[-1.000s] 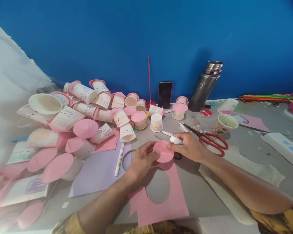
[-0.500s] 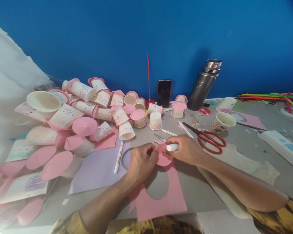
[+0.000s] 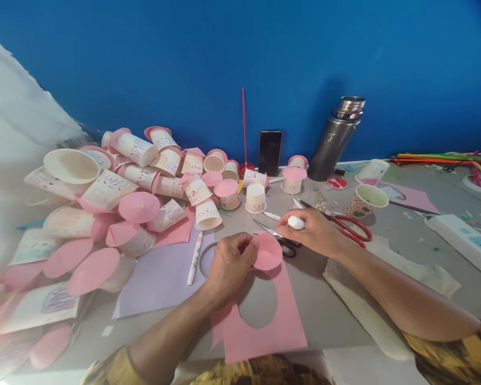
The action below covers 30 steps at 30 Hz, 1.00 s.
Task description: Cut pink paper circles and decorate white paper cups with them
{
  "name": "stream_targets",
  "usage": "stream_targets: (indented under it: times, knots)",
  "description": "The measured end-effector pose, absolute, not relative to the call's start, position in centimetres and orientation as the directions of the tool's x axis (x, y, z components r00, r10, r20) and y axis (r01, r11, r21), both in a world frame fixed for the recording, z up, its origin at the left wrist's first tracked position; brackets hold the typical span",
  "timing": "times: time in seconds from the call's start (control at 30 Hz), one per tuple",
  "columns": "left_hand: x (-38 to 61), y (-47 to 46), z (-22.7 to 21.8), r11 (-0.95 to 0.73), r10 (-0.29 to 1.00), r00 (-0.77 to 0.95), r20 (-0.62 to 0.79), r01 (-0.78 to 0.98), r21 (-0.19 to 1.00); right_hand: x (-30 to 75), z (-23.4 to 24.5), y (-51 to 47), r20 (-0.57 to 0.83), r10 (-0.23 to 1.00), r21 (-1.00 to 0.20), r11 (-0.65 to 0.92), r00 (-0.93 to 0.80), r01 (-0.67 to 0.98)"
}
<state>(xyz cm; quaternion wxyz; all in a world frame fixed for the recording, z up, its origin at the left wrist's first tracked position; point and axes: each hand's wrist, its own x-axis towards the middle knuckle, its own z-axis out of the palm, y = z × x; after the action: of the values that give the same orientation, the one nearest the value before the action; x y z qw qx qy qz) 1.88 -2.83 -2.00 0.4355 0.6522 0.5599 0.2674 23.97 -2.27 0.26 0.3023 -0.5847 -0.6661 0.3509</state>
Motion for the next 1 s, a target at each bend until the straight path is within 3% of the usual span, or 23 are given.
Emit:
stream_targets:
  times: [0.33, 0.5, 0.6, 0.73, 0.87, 1.0]
  knots:
    - [2.2, -2.8, -1.9, 0.005, 0.961, 0.245, -0.131, 0.459, 0.888, 23.2, -0.1, -2.9, -0.043, 0.988, -0.737, 0.069, -0.148, 0.673]
    - [2.0, -2.6, -1.3, 0.020, 0.940, 0.302, -0.158, 0.414, 0.910, 23.5, -0.4, -2.6, -0.009, 0.998, -0.653, 0.041, -0.062, 0.756]
    - [1.5, -2.0, -1.3, 0.036, 0.959, 0.249, -0.135, 0.366, 0.930, 23.9, -0.7, -2.2, 0.020, 1.000, -0.619, 0.018, -0.007, 0.786]
    - [0.5, -0.5, -1.4, 0.005, 0.988, 0.145, -0.049, 0.295, 0.956, 24.3, -0.7, -1.7, -0.033, 0.999, -0.618, -0.012, -0.011, 0.786]
    - [0.3, 1.5, -0.7, 0.020, 0.989, 0.136, -0.058, 0.266, 0.964, 24.8, -0.7, -1.2, -0.095, 0.994, -0.666, -0.022, -0.056, 0.745]
    - [2.0, 3.9, 0.4, -0.062, 0.978, 0.208, -0.030, 0.423, 0.904, 25.6, -0.7, -0.8, -0.065, 0.995, -0.708, 0.005, -0.073, 0.706]
